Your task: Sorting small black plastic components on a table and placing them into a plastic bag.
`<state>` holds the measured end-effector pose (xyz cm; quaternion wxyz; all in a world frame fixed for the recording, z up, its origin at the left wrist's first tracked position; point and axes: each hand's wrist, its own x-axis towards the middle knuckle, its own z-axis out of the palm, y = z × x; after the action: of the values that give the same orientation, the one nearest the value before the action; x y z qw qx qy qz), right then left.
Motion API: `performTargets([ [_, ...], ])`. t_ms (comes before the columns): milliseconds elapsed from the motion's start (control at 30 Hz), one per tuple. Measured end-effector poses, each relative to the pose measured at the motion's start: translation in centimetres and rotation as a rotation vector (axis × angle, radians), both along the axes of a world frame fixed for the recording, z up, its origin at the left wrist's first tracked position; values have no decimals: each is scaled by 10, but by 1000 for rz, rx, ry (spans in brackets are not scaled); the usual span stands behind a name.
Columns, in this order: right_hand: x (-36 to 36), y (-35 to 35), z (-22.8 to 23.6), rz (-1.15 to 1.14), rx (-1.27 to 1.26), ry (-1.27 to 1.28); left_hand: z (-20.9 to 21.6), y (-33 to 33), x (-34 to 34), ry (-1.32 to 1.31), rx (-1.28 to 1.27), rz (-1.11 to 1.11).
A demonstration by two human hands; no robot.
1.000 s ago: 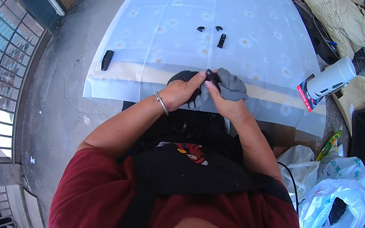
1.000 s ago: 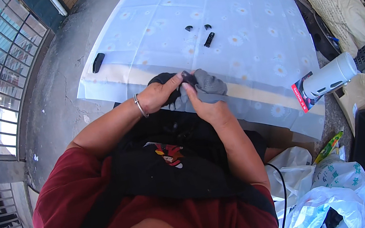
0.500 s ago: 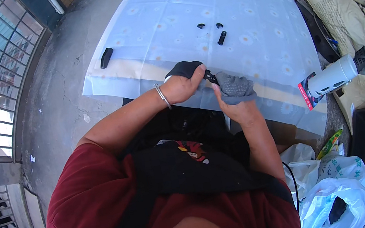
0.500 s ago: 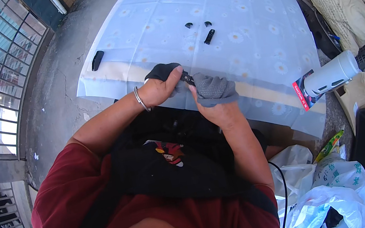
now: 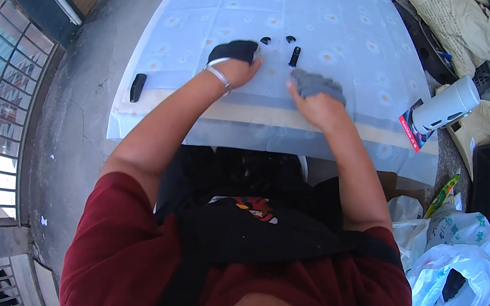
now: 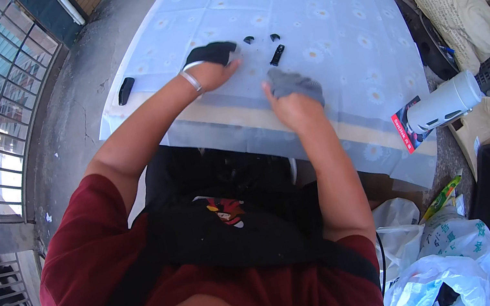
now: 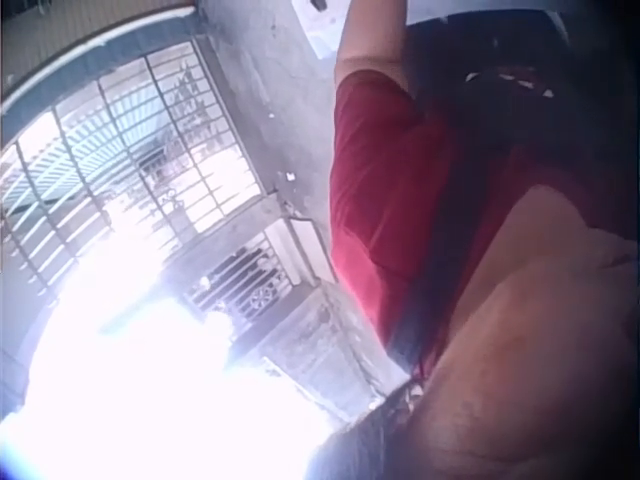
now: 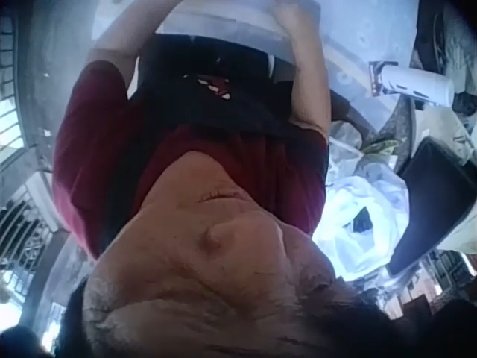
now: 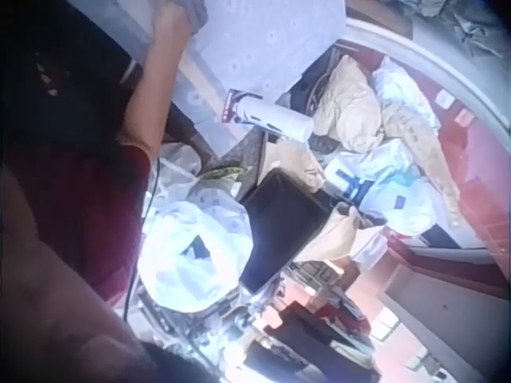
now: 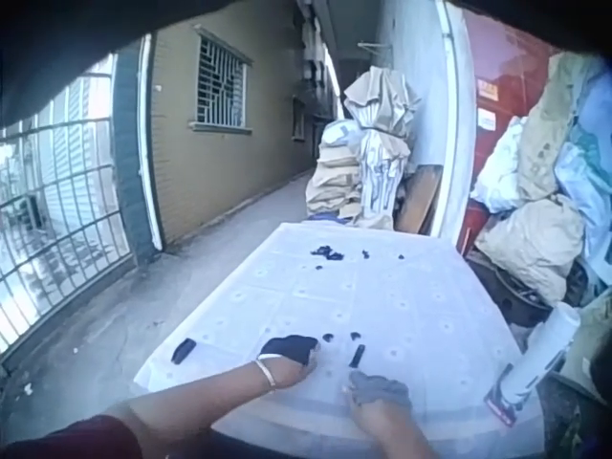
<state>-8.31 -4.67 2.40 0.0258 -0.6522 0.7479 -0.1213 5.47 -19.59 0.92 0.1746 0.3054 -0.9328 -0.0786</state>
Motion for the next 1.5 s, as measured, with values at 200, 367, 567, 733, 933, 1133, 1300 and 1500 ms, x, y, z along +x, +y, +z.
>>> performTargets([
  [200,-23,-62,-12,-174,3,138,-15,-41,-60,-136,-96,-36],
  [367,-28,-61,-40,-210,-226,125,-45,-60,-55,93,-294,-15],
  [567,-14,7,-25,25,-364,-302,-14,-17,-20,74,-87,-91],
  [733,22,38,-19,12,-309,-419,-13,38,7,113,37,-142],
  [933,40,56,-49,99,-545,-585,6,102,14,288,417,-80],
  [1133,46,98,-31,2,-555,-697,-3,147,5,704,880,-209],
  [1300,53,126,-12,-53,-805,-331,-2,162,0,791,1191,-419],
  [1500,45,158,-9,-130,-887,66,21,195,-3,669,1371,-230],
])
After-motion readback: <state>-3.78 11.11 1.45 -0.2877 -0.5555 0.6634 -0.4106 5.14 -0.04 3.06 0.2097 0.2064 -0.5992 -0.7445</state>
